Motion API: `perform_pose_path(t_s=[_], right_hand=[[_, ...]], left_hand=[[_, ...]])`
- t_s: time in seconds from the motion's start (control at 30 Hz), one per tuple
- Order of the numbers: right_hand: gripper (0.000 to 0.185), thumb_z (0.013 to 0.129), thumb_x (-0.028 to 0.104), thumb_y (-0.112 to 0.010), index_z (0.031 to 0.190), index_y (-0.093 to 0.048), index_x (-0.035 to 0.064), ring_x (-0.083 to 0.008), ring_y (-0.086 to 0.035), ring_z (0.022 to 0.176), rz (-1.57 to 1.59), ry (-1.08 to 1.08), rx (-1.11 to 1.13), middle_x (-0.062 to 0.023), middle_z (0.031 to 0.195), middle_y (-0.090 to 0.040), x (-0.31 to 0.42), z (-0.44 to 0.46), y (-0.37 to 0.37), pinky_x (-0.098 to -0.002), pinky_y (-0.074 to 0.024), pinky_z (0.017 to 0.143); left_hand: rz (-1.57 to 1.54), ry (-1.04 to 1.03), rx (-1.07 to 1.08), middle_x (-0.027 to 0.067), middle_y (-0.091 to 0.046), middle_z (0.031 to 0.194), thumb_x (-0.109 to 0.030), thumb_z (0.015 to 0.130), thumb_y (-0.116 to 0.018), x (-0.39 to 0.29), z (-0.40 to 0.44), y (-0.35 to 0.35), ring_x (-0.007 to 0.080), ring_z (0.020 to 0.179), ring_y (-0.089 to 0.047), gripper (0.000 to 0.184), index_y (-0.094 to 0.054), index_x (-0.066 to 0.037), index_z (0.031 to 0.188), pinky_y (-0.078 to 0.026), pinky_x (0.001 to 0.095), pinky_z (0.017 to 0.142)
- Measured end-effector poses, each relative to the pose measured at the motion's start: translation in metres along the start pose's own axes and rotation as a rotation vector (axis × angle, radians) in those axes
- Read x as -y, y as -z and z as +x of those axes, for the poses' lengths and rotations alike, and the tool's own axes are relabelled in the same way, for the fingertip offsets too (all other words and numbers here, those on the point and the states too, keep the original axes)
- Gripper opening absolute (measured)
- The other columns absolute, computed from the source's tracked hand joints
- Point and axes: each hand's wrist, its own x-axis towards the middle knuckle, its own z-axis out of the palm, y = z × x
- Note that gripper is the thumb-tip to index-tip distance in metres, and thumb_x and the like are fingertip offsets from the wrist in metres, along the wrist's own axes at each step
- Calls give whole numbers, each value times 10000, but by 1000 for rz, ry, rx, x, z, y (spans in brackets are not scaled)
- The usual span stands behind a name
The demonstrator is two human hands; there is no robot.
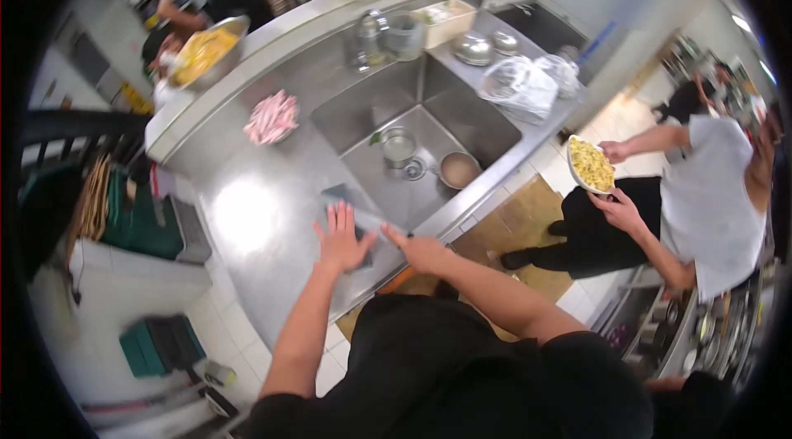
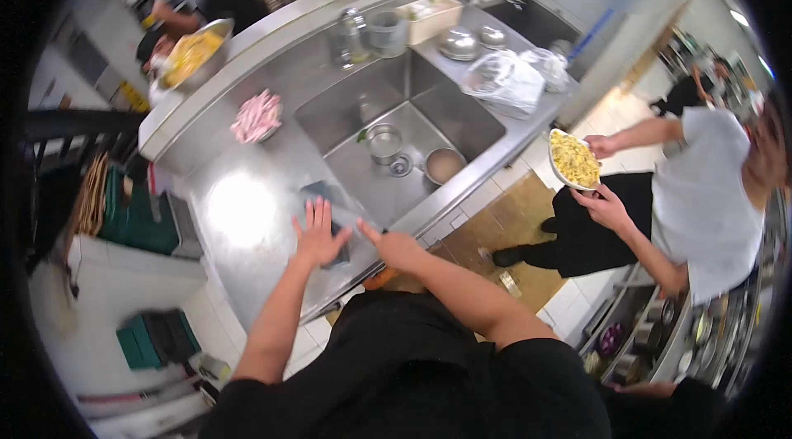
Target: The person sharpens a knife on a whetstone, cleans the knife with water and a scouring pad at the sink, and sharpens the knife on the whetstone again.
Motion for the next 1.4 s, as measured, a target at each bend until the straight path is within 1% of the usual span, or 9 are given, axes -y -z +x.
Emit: perform_pose_path(t_s=[0.1,0.37,0.57,0.73,0.8,0.93,1.03,1.27,1.4], right_hand=[[1000,938,28,-607,1731,-61,299,-454,-753,875,55,-61,-11,-283,975,-750,13,29,7,-551,-591,767],[986,949,71,-583,1738,-30,281,-439,-756,819,-107,-66,181,-304,913,-733,-12,-100,-11,-553,-599,723],[1001,948,44,-577,1737,-3,266,-456,-752,824,-102,-138,74,-278,911,-739,2,-48,20,-535,-608,753],[989,945,29,-551,1738,-30,306,-462,-757,860,19,-73,223,-316,932,-736,-15,-107,-24,-580,-584,771],[963,956,25,-531,1737,-45,308,-471,-755,867,13,-111,315,-339,962,-734,0,-89,-10,-587,-581,791],[929,972,51,-513,1732,-47,314,-482,-744,945,-7,29,11,-363,1057,-723,17,27,11,-588,-569,850],[941,968,75,-531,1729,-42,335,-480,-740,987,10,10,9,-353,1095,-724,33,78,20,-581,-565,875],[1005,955,91,-564,1723,9,395,-471,-757,882,-26,8,335,-303,1016,-745,12,-52,-16,-580,-584,808],[1004,964,86,-563,1717,9,421,-471,-757,929,-127,63,176,-301,1038,-747,9,4,-3,-572,-584,824]], left_hand=[[-27,69,36,168,-109,1801,-796,997,-388,11,17,18,363,1669,-45,1102,-156,22,1698,6,724,1265],[-47,-171,78,218,-117,1788,-816,982,-389,-47,-94,-36,387,1666,-34,1126,-165,25,1696,37,737,1252],[-107,-107,-13,214,-145,1784,-825,970,-423,-28,-10,-7,398,1661,-74,1135,-212,31,1684,31,745,1244],[-65,-180,84,212,-128,1788,-834,963,-429,-39,-98,-35,404,1660,-68,1145,-211,27,1686,4,750,1245],[-80,-177,70,191,-108,1796,-857,953,-396,-26,-92,-40,397,1663,-49,1167,-198,25,1691,42,746,1248],[-27,46,-55,191,-95,1797,-834,978,-364,25,3,4,395,1663,-54,1127,-180,14,1696,10,747,1253],[-29,123,-26,197,-107,1794,-816,986,-384,48,31,32,398,1662,-60,1113,-177,17,1695,-6,747,1254],[-136,13,-4,222,-115,1788,-846,944,-443,-3,-115,-38,408,1662,-57,1183,-193,39,1687,32,755,1238],[-77,92,-127,181,-108,1798,-831,964,-405,18,-67,-29,372,1667,-55,1142,-176,12,1699,4,744,1257]])
